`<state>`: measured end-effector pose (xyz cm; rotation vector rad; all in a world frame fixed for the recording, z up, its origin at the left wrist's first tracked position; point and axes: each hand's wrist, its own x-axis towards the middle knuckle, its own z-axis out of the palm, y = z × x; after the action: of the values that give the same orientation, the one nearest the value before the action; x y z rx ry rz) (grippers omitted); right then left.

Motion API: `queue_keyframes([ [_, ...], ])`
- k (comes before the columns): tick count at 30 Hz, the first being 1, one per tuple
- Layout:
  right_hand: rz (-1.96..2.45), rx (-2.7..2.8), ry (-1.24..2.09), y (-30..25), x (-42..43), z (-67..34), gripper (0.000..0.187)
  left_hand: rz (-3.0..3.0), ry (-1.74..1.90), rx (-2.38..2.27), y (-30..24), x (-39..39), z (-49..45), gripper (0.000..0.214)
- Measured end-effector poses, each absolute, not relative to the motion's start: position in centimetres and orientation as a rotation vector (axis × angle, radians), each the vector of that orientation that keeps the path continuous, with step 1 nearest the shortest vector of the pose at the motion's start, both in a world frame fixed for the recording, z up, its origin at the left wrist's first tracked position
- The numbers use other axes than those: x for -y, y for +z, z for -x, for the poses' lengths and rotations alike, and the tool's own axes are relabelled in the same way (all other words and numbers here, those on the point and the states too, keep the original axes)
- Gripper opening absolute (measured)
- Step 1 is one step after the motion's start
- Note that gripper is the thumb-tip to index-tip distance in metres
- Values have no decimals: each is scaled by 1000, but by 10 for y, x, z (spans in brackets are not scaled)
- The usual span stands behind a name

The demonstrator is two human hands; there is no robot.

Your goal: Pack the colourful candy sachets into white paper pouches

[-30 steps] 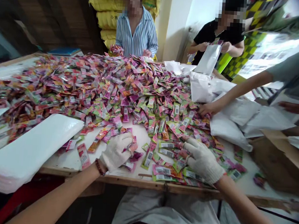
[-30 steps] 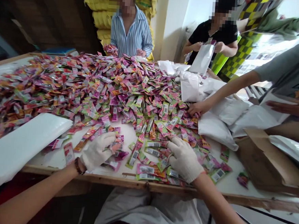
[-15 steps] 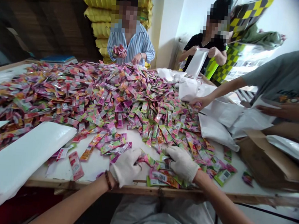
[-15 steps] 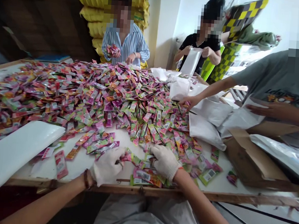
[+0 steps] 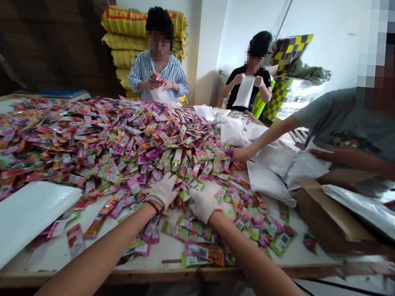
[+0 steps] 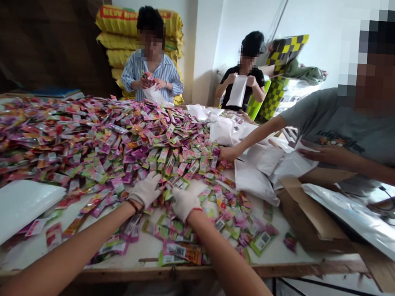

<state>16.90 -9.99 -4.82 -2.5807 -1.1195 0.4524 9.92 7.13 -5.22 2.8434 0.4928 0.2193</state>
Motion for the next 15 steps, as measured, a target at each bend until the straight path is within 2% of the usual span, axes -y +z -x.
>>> queue_keyframes([
  [4, 2371, 1543, 633, -49, 127, -145, 55, -2704, 444, -598, -64, -122, -61, 19],
  [7, 2555, 1295, 577, -53, 150, -162, 65, -2586, 697, -816, -53, -158, -48, 6],
  [10, 2662, 1088, 485, -64, 155, -181, 58, -2482, 820, -1072, -23, -194, -65, 5],
  [12, 2694, 1054, 421, -74, 152, -185, 58, -2442, 852, -1146, 1, -218, -88, 13],
  [15, 2740, 1020, 322, -86, 145, -183, 66, -2365, 788, -1142, 27, -241, -128, 43],
])
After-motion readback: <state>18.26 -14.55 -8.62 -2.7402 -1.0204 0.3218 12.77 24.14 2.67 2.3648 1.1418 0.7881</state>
